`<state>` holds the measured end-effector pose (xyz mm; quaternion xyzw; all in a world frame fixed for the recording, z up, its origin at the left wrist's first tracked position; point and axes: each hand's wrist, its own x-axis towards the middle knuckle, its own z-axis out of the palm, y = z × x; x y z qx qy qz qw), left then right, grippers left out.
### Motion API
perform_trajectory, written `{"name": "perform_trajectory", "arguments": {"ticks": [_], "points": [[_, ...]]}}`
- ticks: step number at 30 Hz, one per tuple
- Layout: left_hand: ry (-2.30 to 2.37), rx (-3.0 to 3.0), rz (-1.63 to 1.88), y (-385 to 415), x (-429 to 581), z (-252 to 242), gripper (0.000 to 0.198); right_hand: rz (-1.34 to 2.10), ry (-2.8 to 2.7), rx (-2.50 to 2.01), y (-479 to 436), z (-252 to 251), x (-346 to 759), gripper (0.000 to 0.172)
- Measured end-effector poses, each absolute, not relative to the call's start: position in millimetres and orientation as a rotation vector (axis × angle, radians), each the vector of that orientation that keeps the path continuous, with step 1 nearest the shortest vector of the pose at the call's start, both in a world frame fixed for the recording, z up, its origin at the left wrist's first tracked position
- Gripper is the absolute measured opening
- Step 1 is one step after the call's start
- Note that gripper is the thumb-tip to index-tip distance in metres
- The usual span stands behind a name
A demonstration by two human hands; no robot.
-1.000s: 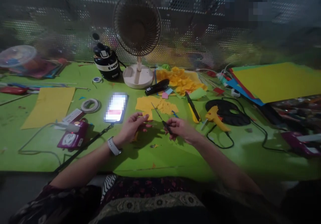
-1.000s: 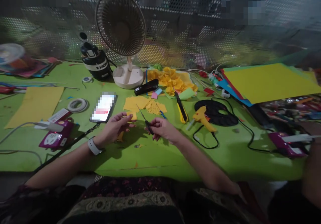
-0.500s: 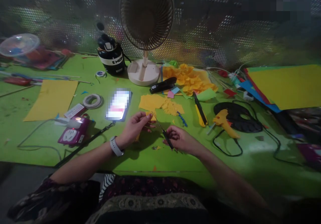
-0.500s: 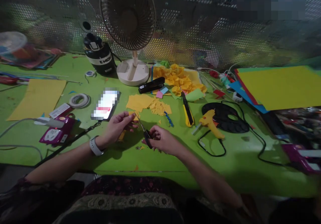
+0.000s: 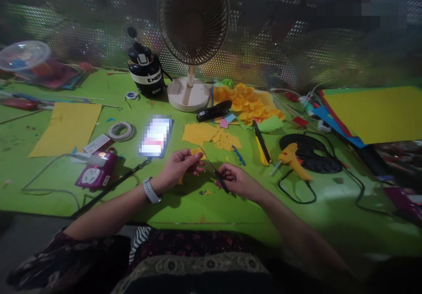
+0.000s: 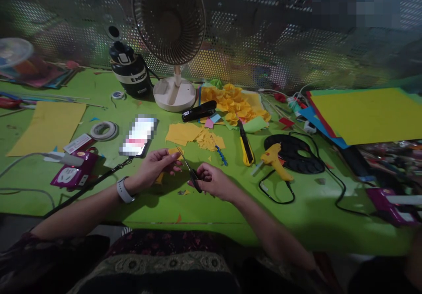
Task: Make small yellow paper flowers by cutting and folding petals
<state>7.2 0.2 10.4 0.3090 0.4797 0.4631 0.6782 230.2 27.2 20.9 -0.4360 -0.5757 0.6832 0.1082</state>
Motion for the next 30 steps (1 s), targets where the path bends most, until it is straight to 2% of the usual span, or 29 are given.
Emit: {"name": "perform_trajectory", "arguments": {"ticks": [22,30], "points": [[1.017,0.648,1.062,0,6,11,0.031,1.911,-1.671,-1.365,24,30,226,0.058],[1.009,0.658,1.068,0,5,11,0.029,1.926,-1.651,-1.368,23,26,230,0.052]]}}
